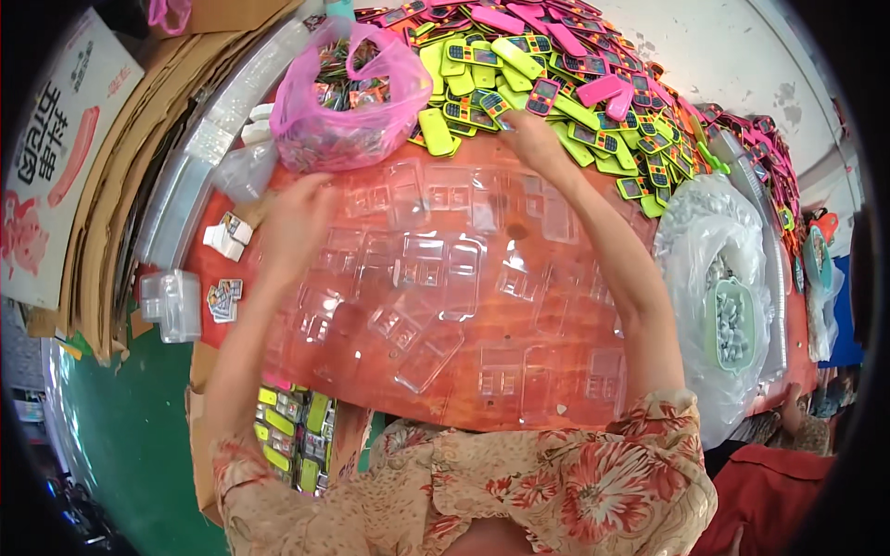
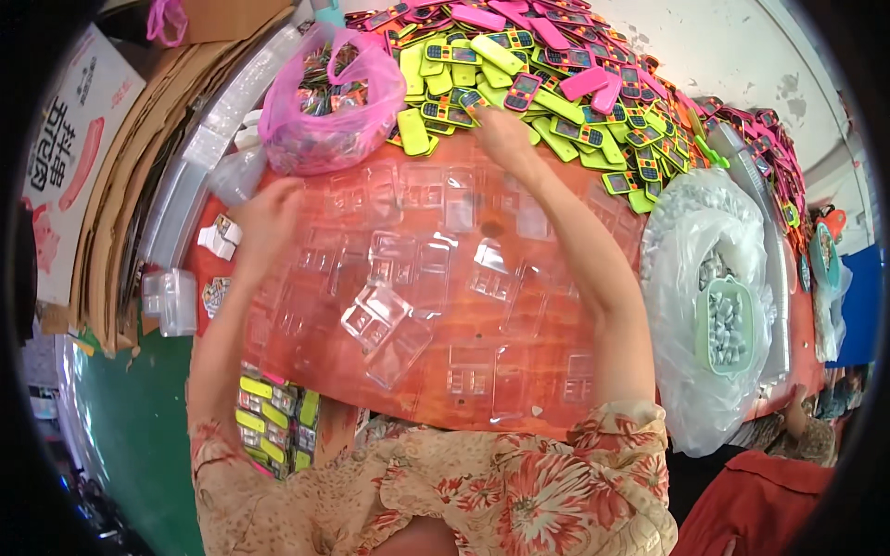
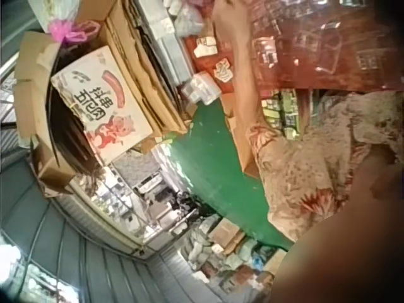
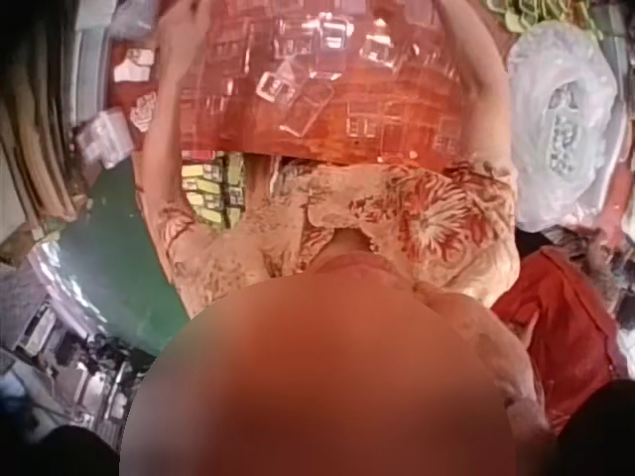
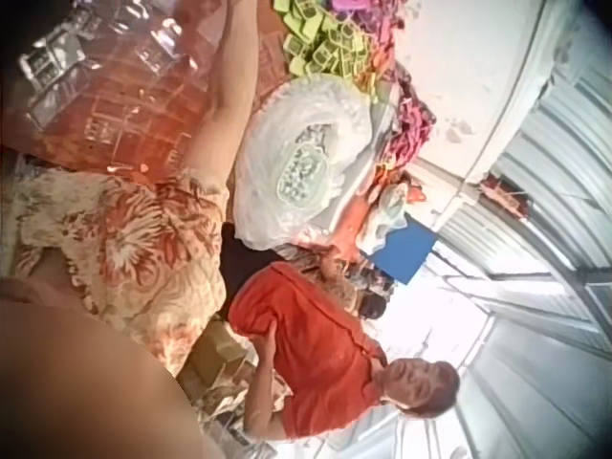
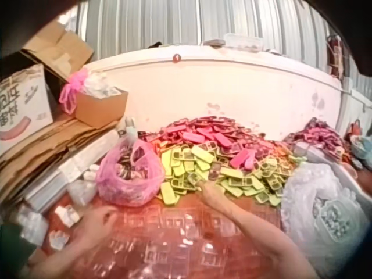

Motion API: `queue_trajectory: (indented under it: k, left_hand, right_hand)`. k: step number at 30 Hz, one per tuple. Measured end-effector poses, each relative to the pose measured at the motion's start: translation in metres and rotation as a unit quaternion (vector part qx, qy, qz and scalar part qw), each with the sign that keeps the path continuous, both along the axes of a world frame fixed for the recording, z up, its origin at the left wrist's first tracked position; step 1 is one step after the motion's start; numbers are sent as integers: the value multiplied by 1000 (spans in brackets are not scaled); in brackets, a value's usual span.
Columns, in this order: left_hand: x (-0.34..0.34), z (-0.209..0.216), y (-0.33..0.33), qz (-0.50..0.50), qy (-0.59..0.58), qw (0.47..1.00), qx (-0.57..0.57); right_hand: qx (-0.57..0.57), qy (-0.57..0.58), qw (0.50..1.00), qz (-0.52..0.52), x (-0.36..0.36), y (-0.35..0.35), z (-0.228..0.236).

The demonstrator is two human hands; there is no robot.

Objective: Packaging toy mobile phones into plastic blister trays along with decorative stickers.

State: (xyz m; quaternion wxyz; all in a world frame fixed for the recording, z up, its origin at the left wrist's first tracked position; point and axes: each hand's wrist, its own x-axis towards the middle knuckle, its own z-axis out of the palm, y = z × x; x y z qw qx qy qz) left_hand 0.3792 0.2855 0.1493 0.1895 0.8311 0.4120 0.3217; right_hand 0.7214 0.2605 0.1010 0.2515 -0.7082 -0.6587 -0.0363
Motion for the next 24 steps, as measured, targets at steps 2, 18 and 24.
queue_trajectory:
  k: [2, 18, 24]
  left_hand:
    - [69, -15, 17, -38, -11, 999, -30]
    - [227, -70, 70, 119, 297, 947, -35]
    - [239, -86, 78, 118, 289, 948, -67]
  right_hand:
    - [29, -42, 997, 65, -3, 30, -18]
    - [38, -184, 977, 98, 25, 79, -44]
    - [76, 139, 987, -16, 28, 62, -19]
